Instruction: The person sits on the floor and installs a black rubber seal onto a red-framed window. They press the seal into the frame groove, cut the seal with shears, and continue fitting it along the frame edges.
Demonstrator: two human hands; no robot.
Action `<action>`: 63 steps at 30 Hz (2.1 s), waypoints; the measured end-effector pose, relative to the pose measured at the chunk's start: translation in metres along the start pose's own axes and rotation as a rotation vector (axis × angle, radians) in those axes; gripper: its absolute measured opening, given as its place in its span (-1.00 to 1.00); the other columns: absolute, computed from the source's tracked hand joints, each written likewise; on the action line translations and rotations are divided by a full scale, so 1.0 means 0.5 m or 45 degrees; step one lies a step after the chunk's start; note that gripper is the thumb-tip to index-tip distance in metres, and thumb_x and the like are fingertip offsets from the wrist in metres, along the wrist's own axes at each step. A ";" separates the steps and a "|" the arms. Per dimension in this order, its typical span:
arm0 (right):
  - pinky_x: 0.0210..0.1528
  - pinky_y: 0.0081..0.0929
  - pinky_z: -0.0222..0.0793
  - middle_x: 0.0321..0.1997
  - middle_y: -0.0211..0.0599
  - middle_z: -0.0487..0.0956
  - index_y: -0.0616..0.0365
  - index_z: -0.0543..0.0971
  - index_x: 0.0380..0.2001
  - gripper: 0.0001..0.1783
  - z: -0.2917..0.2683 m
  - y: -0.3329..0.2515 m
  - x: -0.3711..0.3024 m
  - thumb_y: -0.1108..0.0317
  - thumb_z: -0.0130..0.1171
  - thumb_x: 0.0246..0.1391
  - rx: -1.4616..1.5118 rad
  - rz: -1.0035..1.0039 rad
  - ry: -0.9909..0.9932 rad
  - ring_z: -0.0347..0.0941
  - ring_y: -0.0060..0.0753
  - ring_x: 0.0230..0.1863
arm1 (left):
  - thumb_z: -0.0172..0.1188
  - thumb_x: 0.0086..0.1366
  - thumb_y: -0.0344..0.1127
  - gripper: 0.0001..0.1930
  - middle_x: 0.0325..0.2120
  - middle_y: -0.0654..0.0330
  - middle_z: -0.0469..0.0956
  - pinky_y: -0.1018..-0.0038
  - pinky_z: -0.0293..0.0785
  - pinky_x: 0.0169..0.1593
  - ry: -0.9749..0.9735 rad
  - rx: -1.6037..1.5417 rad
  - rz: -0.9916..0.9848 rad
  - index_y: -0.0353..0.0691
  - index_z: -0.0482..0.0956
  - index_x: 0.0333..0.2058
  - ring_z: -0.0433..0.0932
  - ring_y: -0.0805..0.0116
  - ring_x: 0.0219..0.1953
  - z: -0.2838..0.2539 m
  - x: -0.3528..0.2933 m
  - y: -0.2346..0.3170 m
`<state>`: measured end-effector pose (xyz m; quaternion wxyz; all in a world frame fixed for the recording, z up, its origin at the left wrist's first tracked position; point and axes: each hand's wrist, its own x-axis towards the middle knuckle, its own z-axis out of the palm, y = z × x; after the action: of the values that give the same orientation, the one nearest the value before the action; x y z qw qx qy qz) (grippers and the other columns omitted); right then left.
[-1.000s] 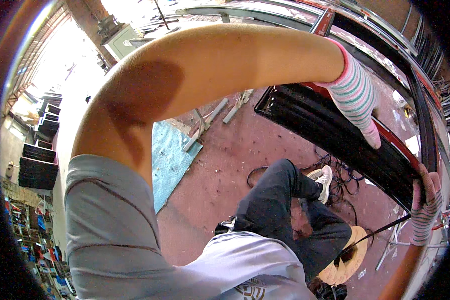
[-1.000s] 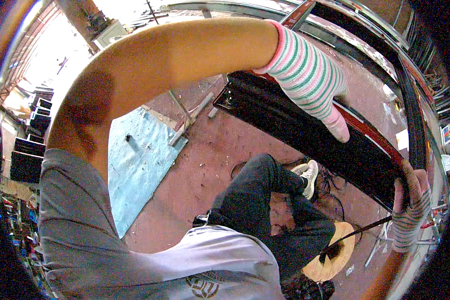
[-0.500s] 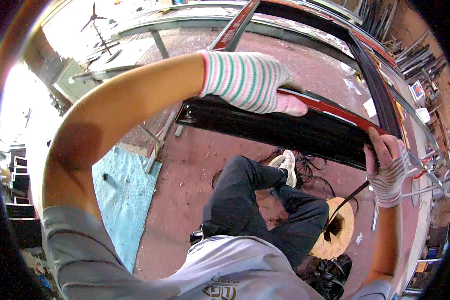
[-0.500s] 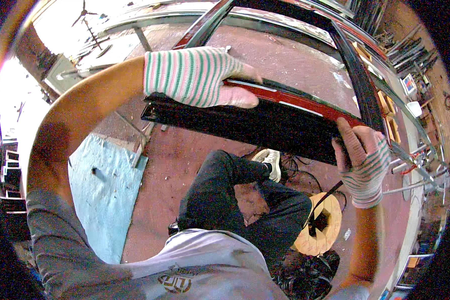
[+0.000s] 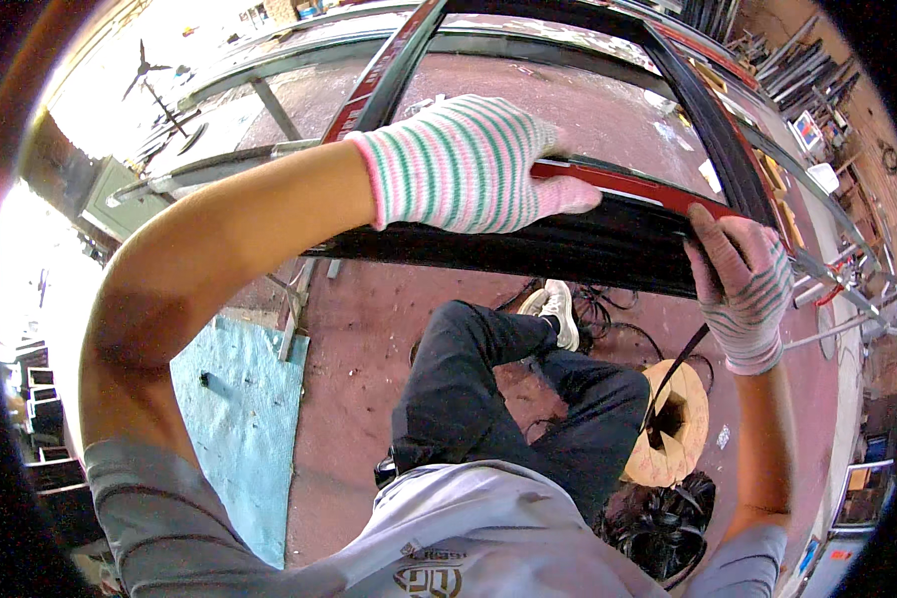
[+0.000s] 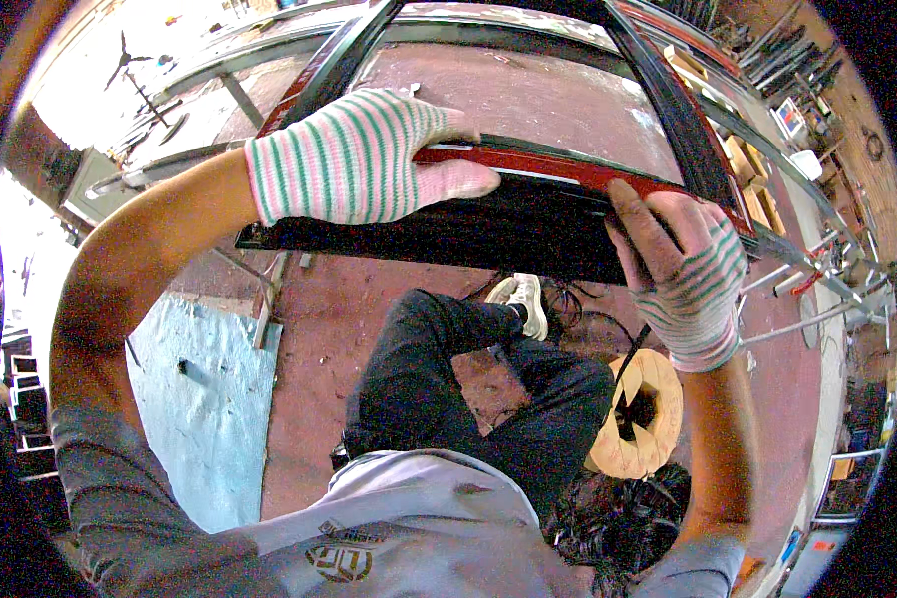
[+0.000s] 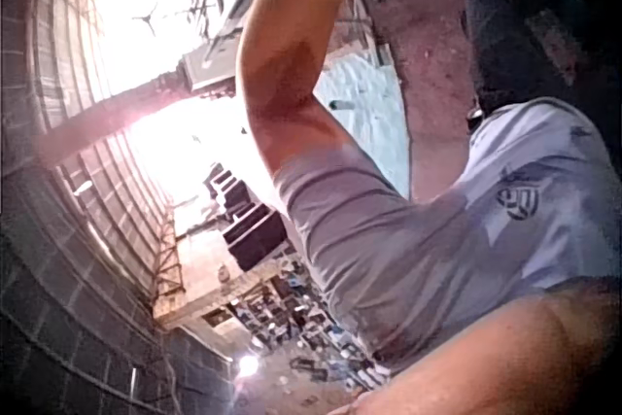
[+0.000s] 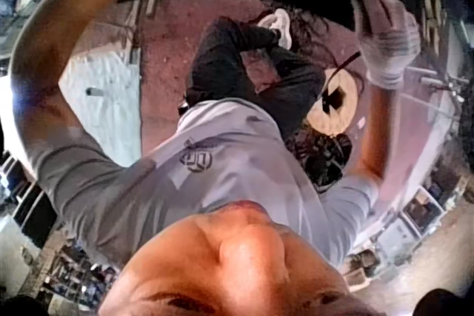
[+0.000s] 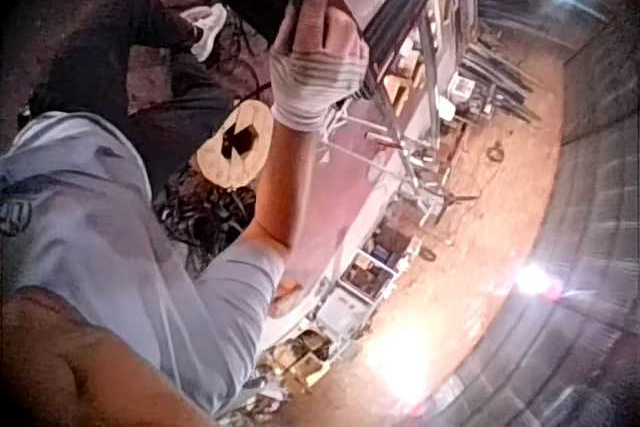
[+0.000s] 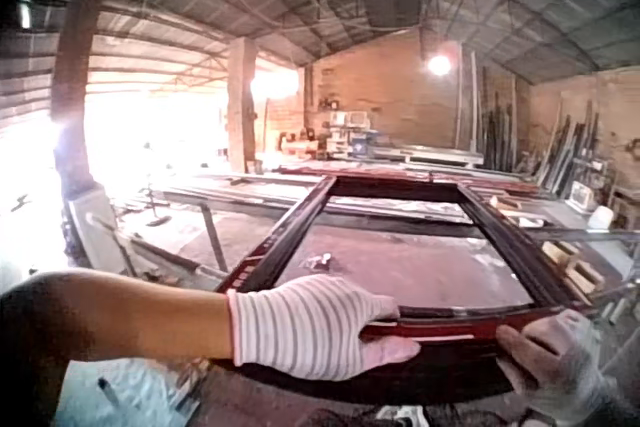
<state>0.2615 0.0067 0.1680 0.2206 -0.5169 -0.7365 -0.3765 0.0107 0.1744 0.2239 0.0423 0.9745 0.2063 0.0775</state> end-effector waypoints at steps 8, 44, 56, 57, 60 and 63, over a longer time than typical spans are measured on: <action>-0.23 -0.34 0.41 -0.25 -0.39 0.55 -0.04 0.68 -0.03 -0.58 -0.001 -0.010 0.013 0.40 0.37 -0.04 -0.029 -0.035 -0.030 0.51 -0.28 -0.30 | 0.06 0.37 0.22 -0.40 -0.36 -0.23 0.61 0.12 0.52 -0.16 -0.059 -0.055 0.103 -0.30 0.60 -0.06 0.62 -0.20 -0.26 0.003 0.034 0.010; 0.03 -0.21 0.44 -0.09 -0.18 0.56 -0.02 0.60 0.09 -0.42 -0.036 0.061 -0.067 0.56 0.25 -0.08 0.120 0.130 -0.055 0.52 -0.07 -0.08 | 0.20 0.33 0.08 -0.51 -0.43 -0.23 0.58 0.19 0.52 -0.23 0.090 -0.113 -0.054 -0.33 0.60 -0.15 0.63 -0.15 -0.33 0.014 -0.010 0.009; -0.05 -0.19 0.46 -0.10 -0.16 0.57 -0.03 0.60 0.10 -0.41 -0.039 0.060 -0.058 0.56 0.27 -0.10 0.097 0.124 -0.098 0.53 -0.05 -0.13 | 0.17 0.34 0.12 -0.47 -0.44 -0.20 0.58 0.18 0.50 -0.24 0.023 -0.182 -0.049 -0.32 0.62 -0.10 0.61 -0.16 -0.33 0.000 -0.020 -0.007; -0.04 -0.20 0.45 -0.10 -0.16 0.57 -0.03 0.60 0.10 -0.41 -0.038 0.060 -0.057 0.56 0.27 -0.09 0.106 0.121 -0.091 0.53 -0.05 -0.12 | 0.17 0.34 0.12 -0.47 -0.43 -0.20 0.58 0.18 0.50 -0.23 0.020 -0.156 -0.053 -0.32 0.62 -0.10 0.62 -0.15 -0.32 -0.002 -0.028 -0.015; -0.01 -0.20 0.44 -0.10 -0.16 0.56 -0.03 0.61 0.10 -0.43 -0.036 0.057 -0.054 0.53 0.26 -0.08 0.138 0.122 -0.092 0.52 -0.06 -0.10 | 0.18 0.33 0.11 -0.48 -0.42 -0.19 0.58 0.18 0.50 -0.22 0.073 -0.098 -0.014 -0.33 0.61 -0.12 0.62 -0.12 -0.31 -0.001 -0.053 -0.054; 0.02 -0.19 0.43 -0.08 -0.17 0.55 -0.03 0.60 0.11 -0.43 -0.040 0.060 -0.059 0.52 0.25 -0.06 0.060 0.151 -0.130 0.51 -0.06 -0.07 | 0.19 0.32 0.12 -0.48 -0.44 -0.18 0.58 0.19 0.50 -0.23 0.079 -0.016 -0.035 -0.33 0.61 -0.13 0.62 -0.12 -0.32 0.004 -0.057 -0.062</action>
<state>0.2990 -0.0209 0.1690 0.2168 -0.5728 -0.7235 -0.3186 -0.0269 0.1909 0.2143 0.0430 0.9684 0.2202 0.1084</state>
